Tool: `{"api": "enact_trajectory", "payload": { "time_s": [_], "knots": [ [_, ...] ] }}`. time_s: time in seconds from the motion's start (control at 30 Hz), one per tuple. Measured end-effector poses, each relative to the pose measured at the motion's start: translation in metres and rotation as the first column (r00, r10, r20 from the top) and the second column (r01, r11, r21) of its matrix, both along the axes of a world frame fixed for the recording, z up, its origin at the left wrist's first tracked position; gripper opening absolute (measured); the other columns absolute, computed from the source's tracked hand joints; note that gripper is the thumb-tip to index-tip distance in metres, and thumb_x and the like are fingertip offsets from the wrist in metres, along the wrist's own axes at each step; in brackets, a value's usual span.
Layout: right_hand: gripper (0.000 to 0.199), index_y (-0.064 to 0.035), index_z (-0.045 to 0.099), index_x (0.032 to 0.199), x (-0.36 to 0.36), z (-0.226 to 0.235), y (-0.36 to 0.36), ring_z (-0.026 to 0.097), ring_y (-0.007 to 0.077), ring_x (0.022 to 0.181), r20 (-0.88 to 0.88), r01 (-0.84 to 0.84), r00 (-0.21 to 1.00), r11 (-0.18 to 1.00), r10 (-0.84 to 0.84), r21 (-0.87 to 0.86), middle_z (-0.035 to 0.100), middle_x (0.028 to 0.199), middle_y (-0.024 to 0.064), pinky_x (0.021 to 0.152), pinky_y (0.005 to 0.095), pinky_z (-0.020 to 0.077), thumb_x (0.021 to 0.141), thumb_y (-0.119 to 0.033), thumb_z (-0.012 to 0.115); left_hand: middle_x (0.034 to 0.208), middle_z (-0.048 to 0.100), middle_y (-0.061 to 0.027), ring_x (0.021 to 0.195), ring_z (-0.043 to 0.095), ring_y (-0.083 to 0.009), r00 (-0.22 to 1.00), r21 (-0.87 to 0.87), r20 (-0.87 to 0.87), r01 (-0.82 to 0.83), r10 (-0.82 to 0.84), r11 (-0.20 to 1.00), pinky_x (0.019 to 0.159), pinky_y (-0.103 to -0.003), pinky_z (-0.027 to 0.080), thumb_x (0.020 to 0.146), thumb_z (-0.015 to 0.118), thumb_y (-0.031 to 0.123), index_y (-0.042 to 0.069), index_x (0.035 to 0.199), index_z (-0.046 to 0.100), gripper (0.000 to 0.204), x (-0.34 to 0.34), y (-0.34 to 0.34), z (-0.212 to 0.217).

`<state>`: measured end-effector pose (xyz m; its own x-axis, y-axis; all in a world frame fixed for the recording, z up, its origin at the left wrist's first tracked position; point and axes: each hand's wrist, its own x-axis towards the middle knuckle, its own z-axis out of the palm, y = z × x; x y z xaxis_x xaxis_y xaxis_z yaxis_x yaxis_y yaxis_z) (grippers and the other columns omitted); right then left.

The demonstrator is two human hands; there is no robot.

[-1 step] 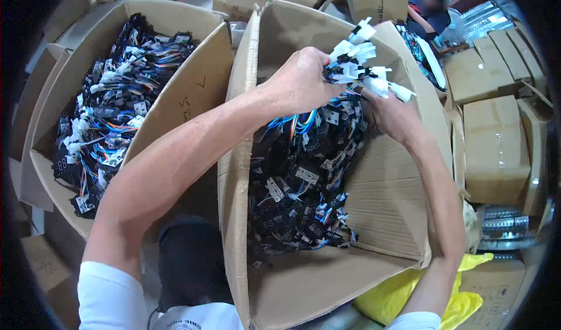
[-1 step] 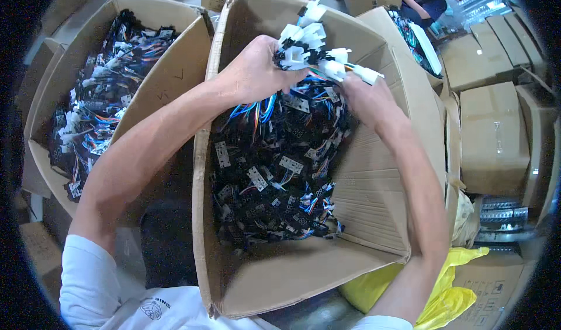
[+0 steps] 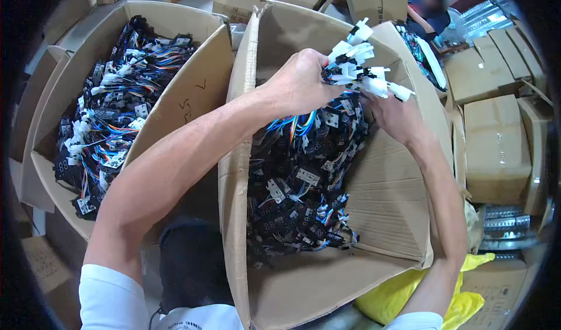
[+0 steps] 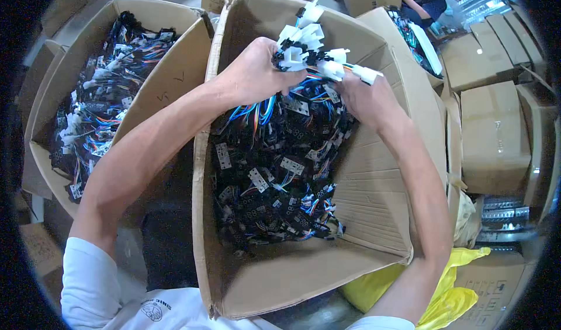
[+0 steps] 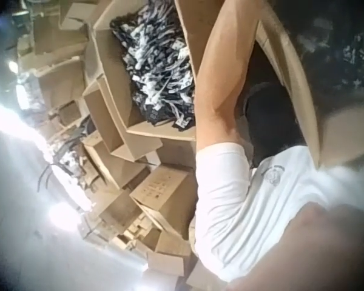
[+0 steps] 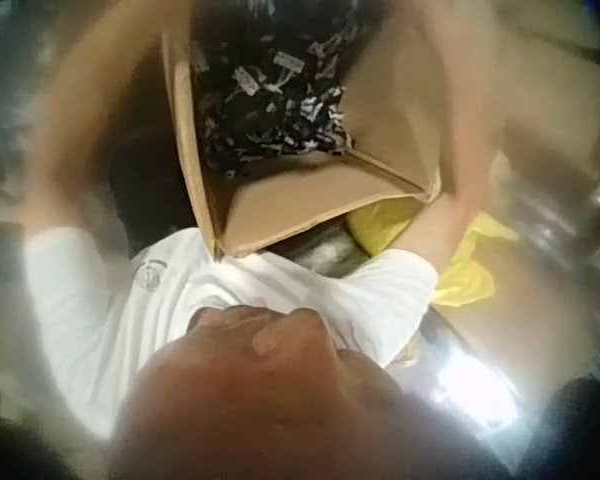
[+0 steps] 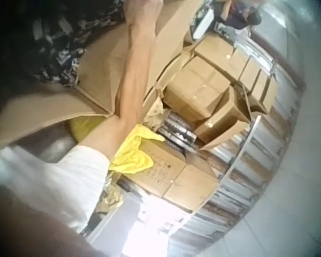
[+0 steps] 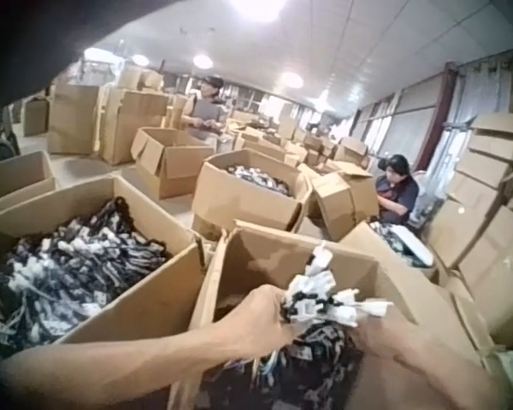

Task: The person sorts and organizes electronic modules with wiring harnesses by hand, placing them into cardboard boxes.

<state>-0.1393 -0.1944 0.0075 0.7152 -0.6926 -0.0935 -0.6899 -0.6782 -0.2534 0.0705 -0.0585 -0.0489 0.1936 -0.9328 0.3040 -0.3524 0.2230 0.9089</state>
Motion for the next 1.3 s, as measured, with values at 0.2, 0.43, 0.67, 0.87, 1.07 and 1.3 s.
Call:
{"api": "enact_trajectory", "payload": {
  "time_s": [0.2,0.43,0.67,0.87,1.07,1.3],
  "knots": [
    [0.023,-0.0039,0.073,0.099,0.029,0.015,0.022,0.068,0.0351,0.091,0.086,-0.362,0.823,0.636,0.561,-0.682,0.072,0.094,0.0131,0.083,0.0433,0.0549,0.087,-0.024,0.076,0.078,0.071,-0.0077,0.063,0.065,-0.0139,0.927,0.071,-0.283,0.277,-0.247,0.958,0.061,-0.031,0.052,0.091,0.074,0.013,-0.002,0.093,0.072,0.015,0.010,0.007,0.011],
    [0.033,0.0012,0.064,0.121,0.042,-0.115,-0.062,0.064,0.0398,0.110,0.528,0.116,0.814,0.823,0.242,-0.557,0.066,0.121,0.0214,0.096,0.0477,0.0509,0.099,-0.022,0.065,0.074,0.068,-0.0027,0.060,0.061,-0.0107,0.857,0.023,-0.296,-0.435,0.422,0.900,0.056,-0.030,0.049,0.097,0.073,0.018,0.001,0.097,0.073,0.017,0.013,0.006,0.011],
    [0.032,-0.0119,0.070,0.123,0.008,-0.272,-0.078,0.039,0.0316,0.147,-0.321,-0.393,0.914,0.739,0.249,-0.547,0.053,0.149,0.0152,0.124,0.0448,0.0262,0.095,-0.018,0.056,0.083,0.074,-0.0037,0.068,0.066,-0.0111,0.848,-0.088,-0.377,-0.434,0.373,0.897,0.061,-0.033,0.053,0.095,0.074,0.018,0.001,0.102,0.074,0.018,0.007,-0.008,0.003],
    [0.017,-0.0075,0.073,0.100,0.000,-0.201,-0.068,0.066,0.0289,0.115,-0.228,-0.580,0.770,0.507,0.595,-0.637,0.073,0.109,0.0106,0.107,0.0437,0.0478,0.089,-0.012,0.061,0.083,0.076,-0.0079,0.075,0.069,-0.0126,0.839,0.001,-0.380,-0.421,0.390,0.907,0.070,-0.034,0.054,0.093,0.074,0.021,0.000,0.102,0.075,0.023,0.018,-0.004,0.002],
    [0.016,0.0000,0.068,0.105,-0.037,-0.090,-0.063,0.066,0.0363,0.106,0.424,-0.073,0.844,0.852,0.330,-0.518,0.071,0.116,0.0169,0.094,0.0462,0.0506,0.092,-0.009,0.069,0.082,0.074,-0.0075,0.063,0.067,-0.0118,0.831,-0.136,-0.419,-0.454,0.365,0.880,0.059,-0.032,0.053,0.094,0.074,0.022,0.001,0.103,0.075,0.023,0.016,-0.007,0.001],
    [0.025,-0.0049,0.065,0.095,-0.014,-0.018,-0.014,0.062,0.0090,0.066,0.746,0.014,0.631,0.964,-0.214,0.265,0.071,0.083,0.0045,0.060,0.0240,0.0485,0.107,-0.026,0.060,0.080,0.071,-0.0046,0.061,0.065,-0.0110,0.811,-0.045,-0.535,-0.308,0.238,0.950,0.058,-0.030,0.053,0.096,0.071,0.016,0.001,0.102,0.074,0.017,0.015,0.007,0.013]
  ]
}}
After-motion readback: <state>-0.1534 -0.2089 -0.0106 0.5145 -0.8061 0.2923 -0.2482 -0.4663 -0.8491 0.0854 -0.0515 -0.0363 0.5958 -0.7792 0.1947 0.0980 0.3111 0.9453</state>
